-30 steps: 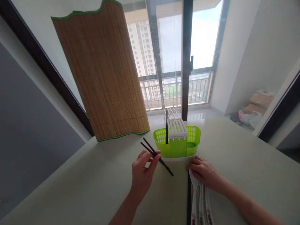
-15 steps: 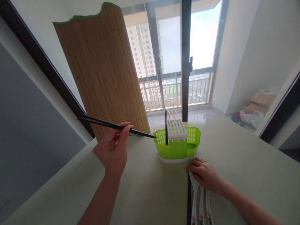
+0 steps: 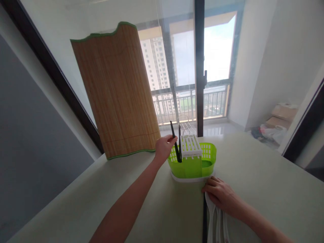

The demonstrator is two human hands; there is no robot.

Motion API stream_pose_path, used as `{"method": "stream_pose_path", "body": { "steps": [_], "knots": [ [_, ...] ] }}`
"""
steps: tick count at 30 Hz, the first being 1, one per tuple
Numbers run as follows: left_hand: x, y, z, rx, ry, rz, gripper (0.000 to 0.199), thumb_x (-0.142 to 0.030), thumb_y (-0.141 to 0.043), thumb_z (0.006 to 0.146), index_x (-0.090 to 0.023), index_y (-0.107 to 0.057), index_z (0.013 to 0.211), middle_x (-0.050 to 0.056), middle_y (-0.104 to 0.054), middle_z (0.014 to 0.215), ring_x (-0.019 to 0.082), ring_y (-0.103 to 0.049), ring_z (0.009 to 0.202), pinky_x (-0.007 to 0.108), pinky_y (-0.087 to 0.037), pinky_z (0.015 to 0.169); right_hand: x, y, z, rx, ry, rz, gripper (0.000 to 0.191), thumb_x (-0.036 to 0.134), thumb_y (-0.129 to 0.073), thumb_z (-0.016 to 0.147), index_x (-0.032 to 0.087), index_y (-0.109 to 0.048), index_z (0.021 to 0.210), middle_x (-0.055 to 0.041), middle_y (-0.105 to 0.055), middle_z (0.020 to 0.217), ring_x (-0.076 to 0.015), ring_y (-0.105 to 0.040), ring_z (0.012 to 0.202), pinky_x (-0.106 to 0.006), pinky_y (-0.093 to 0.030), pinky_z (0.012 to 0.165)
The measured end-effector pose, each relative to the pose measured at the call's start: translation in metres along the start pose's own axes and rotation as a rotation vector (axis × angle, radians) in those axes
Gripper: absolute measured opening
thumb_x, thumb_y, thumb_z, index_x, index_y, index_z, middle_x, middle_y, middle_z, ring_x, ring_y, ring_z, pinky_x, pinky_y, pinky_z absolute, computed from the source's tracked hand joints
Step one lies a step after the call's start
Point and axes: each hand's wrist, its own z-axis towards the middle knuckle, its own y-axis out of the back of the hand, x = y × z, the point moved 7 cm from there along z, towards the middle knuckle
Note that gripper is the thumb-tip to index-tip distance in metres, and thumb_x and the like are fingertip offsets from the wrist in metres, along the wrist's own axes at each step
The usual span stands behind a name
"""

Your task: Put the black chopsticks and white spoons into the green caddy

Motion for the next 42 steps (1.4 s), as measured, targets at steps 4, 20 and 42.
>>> {"method": "stream_pose_path", "body": {
  "steps": [4,20,42],
  "knots": [
    [0.009,-0.030,0.006,0.103,0.000,0.135,0.034,-0.042,-0.052,0.084,-0.016,-0.070,0.075,0.004,-0.071,0.071,0.015,-0.062,0.065,0.023,-0.039,0.056,-0.001,0.000,0.000,-0.008,0.000,0.008,0.022,0.013,-0.047,0.085,0.025,-0.064,0.094,-0.0051,-0.061,0.093,-0.0210,-0.053,0.093,-0.034,-0.042,0.081],
    [-0.037,0.006,-0.069,-0.174,-0.212,0.189,0.018,-0.029,-0.051,0.087,-0.020,-0.062,0.097,0.003,-0.065,0.094,0.015,-0.059,0.081,0.023,-0.042,0.069,-0.001,0.007,0.000,-0.035,0.009,0.085,0.023,0.011,-0.046,0.083,0.022,-0.064,0.093,-0.0060,-0.063,0.091,-0.0213,-0.053,0.092,-0.035,-0.042,0.082],
    [-0.028,-0.084,-0.184,0.691,-0.005,0.629,0.028,-0.003,-0.046,0.077,-0.012,-0.068,0.093,0.014,-0.069,0.089,0.028,-0.066,0.080,0.035,-0.051,0.066,0.000,0.005,0.000,-0.043,0.008,0.065,0.015,0.011,-0.049,0.081,0.021,-0.060,0.079,-0.0040,-0.060,0.083,-0.0206,-0.052,0.087,-0.034,-0.041,0.080]
  ]
}}
